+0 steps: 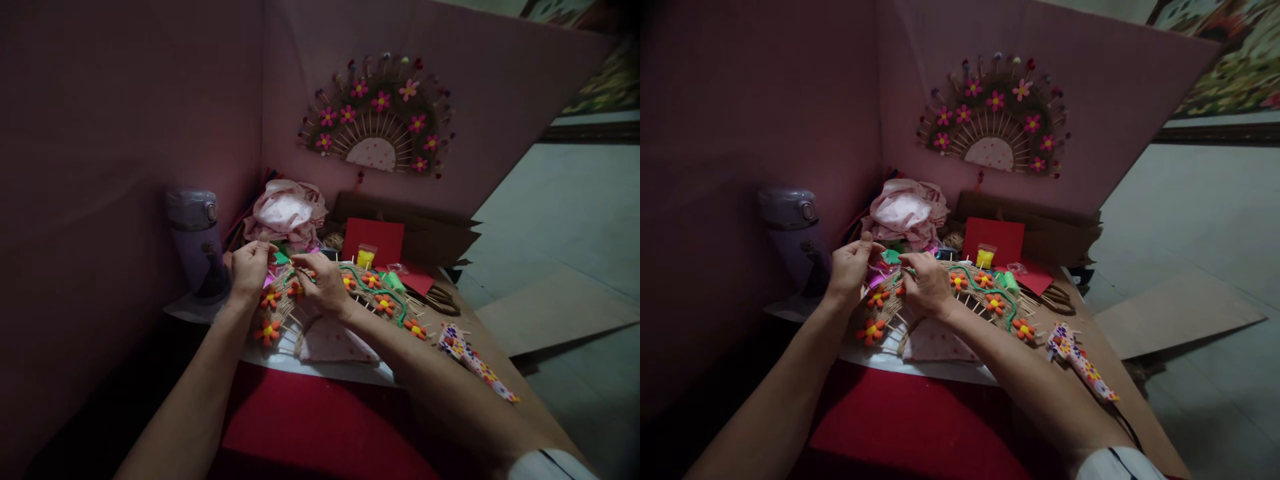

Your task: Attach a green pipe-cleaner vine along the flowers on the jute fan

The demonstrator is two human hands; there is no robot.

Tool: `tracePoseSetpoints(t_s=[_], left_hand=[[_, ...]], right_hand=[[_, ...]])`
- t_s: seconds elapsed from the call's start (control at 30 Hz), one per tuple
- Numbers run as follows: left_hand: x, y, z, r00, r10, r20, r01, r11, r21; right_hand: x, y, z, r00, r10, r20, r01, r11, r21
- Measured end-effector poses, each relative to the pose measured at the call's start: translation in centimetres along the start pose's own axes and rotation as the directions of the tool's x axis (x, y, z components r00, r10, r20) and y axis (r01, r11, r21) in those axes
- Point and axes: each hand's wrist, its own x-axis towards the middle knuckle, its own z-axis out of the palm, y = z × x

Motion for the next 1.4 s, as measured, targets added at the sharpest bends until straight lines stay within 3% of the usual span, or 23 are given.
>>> tracePoseSetpoints(t_s=[0.1, 0.23, 0.3, 0.47, 0.63, 0.93, 1.1, 1.2, 1.4], left_hand=[[-0.4, 1.2, 0.0, 0.998, -0.052, 0.016, 0.055, 0.976, -0.211], [-0.8, 2.7, -0.2, 0.988, -0.04, 0.152, 0.101, 0.901, -0.422], [-0.8, 3.0, -0.3, 0.982, -0.032, 0.188, 0.115, 0.886, -0.448], [-0.6, 2.6, -0.3, 0.989, -0.052, 0.141, 0.109, 0.89, -0.443], [-0.6, 1.5, 0.0, 0.978, -0.133, 0.163, 0.176, 0.941, -0.287], [-0.8, 0.7, 0.3, 0.919, -0.154, 0.362, 0.139, 0.988, 0.066], [-0.6, 0.0, 0.3, 0.965, -0.066, 0.252, 0.007, 0.973, 0.229], [-0.4, -0.4, 0.3, 0.983, -0.074, 0.17, 0.048, 0.987, 0.156], [0.4, -1.4, 0.2, 0.992, -0.125, 0.025, 0.123, 0.991, 0.06]], right_hand=[[0.9, -0.5, 0.4, 0.997, 0.069, 0.032, -0.071, 0.993, 0.097], [2.0, -0.7, 2.1, 0.975, 0.153, 0.16, -0.197, 0.929, 0.313], [2.4, -0.5, 2.8, 0.956, 0.225, 0.19, -0.281, 0.889, 0.362], [2.9, 0.0, 2.5, 0.921, 0.354, 0.161, -0.387, 0.789, 0.477], [3.0, -0.3, 1.3, 0.922, 0.341, 0.184, -0.381, 0.707, 0.596], [3.5, -0.2, 1.8, 0.938, 0.323, 0.126, -0.33, 0.726, 0.603], [3.6, 0.0, 0.8, 0.954, 0.294, 0.059, -0.283, 0.818, 0.501], [3.2, 0.3, -0.2, 0.964, 0.268, -0.003, -0.242, 0.875, 0.421], [0.9, 1.3, -1.5, 0.952, 0.304, 0.025, -0.296, 0.899, 0.322]])
